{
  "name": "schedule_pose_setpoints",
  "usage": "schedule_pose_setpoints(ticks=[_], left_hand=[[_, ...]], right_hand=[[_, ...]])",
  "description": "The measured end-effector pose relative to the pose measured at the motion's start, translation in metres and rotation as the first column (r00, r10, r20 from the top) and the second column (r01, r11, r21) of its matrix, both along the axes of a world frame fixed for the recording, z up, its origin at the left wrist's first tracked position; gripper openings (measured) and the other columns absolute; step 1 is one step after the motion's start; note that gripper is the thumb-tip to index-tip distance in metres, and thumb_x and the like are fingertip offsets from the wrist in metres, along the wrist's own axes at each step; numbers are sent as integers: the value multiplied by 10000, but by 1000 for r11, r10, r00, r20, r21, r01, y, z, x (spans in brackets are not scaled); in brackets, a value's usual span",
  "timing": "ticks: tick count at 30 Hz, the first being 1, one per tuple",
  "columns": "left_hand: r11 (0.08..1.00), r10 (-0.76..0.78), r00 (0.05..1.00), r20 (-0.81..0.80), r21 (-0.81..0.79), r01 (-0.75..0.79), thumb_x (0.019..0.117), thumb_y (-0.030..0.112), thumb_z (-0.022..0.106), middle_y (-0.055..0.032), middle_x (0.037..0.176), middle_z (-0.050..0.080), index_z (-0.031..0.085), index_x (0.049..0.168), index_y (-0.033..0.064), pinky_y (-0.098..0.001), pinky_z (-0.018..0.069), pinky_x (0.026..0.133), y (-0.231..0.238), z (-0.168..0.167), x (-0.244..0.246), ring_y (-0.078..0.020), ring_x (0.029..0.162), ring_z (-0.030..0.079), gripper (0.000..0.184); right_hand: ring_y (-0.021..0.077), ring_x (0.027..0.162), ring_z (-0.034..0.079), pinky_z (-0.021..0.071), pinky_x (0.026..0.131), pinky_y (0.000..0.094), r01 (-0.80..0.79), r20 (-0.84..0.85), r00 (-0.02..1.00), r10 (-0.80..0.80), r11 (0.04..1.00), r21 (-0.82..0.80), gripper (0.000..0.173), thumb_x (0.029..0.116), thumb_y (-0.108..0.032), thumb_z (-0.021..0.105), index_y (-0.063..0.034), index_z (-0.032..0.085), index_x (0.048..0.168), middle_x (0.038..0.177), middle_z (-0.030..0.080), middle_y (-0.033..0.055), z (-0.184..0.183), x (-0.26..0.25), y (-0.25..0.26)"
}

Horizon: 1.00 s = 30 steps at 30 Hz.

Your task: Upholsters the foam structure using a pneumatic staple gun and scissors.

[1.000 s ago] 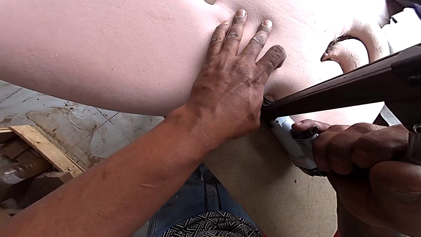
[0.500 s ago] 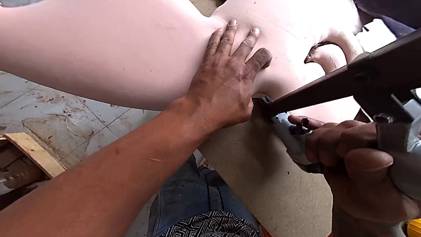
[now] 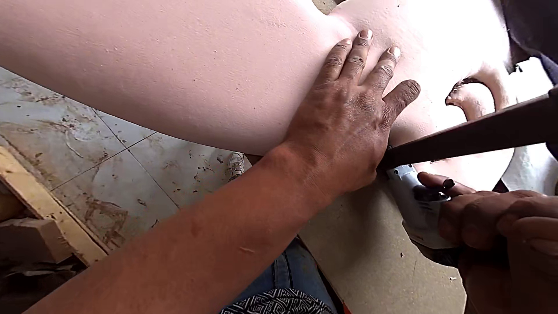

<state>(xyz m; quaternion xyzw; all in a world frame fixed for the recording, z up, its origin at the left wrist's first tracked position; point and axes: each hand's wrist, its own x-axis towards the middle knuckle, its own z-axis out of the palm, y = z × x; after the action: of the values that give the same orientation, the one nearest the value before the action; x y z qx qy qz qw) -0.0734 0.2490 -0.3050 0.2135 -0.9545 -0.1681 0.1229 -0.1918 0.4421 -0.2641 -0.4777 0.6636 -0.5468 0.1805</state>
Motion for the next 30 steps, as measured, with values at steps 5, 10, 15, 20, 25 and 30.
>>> schedule_pose_setpoints(ticks=[5, 10, 15, 20, 25, 30], left_hand=[[1000, -3, 1000, -13, 22, 3, 799, 375, 628, -78, 1644, 395, 555, 1478, 317, -556, 140, 1258, -1, -1, 0, -389, 1556, 241, 685], [999, 1, 1000, -15, 35, -1, 827, 343, 595, -72, 1629, 422, 546, 1489, 327, -550, 141, 1256, -2, -2, -1, -395, 1554, 245, 664], [999, 10, 1000, -23, 32, -9, 835, 328, 586, -65, 1611, 450, 578, 1454, 327, -535, 154, 1256, -3, -2, -2, -381, 1547, 270, 620], [1000, 12, 999, -36, 22, -12, 838, 330, 590, -70, 1596, 470, 581, 1456, 318, -531, 167, 1254, -1, -4, -3, -380, 1540, 286, 618], [1000, 8, 999, -33, 23, -7, 846, 323, 586, -65, 1595, 473, 584, 1456, 314, -518, 174, 1255, -2, -3, -3, -373, 1539, 292, 610], [1000, 4, 1000, -29, 18, -3, 830, 349, 620, -55, 1600, 466, 581, 1459, 319, -522, 178, 1255, -4, -2, -3, -373, 1538, 291, 631]], right_hand=[[101, 563, 620, 653, 780, 421, -11, 5, 1000, 11, 1000, -15, 216, 1010, -384, 649, -213, 612, 882, 616, 552, -79, -2, -4, -2], [81, 604, 631, 633, 875, 414, -77, 24, 997, 77, 997, -3, 231, 1026, -403, 613, -216, 607, 890, 631, 561, -90, -5, -11, -3], [85, 596, 622, 640, 842, 413, -90, 33, 995, 91, 995, -31, 232, 1020, -398, 621, -209, 602, 887, 632, 552, -87, -5, -15, -4], [94, 588, 626, 644, 842, 431, -99, 37, 994, 100, 995, -29, 249, 1018, -398, 624, -202, 600, 867, 618, 548, -80, -4, -18, -5], [91, 576, 606, 629, 861, 433, -117, 57, 991, 120, 992, -45, 276, 1018, -404, 622, -195, 590, 841, 600, 527, -76, -7, -19, -4], [110, 583, 619, 632, 854, 457, -103, 77, 991, 108, 992, -68, 254, 1023, -400, 609, -196, 614, 873, 618, 547, -69, -8, -21, -4]])
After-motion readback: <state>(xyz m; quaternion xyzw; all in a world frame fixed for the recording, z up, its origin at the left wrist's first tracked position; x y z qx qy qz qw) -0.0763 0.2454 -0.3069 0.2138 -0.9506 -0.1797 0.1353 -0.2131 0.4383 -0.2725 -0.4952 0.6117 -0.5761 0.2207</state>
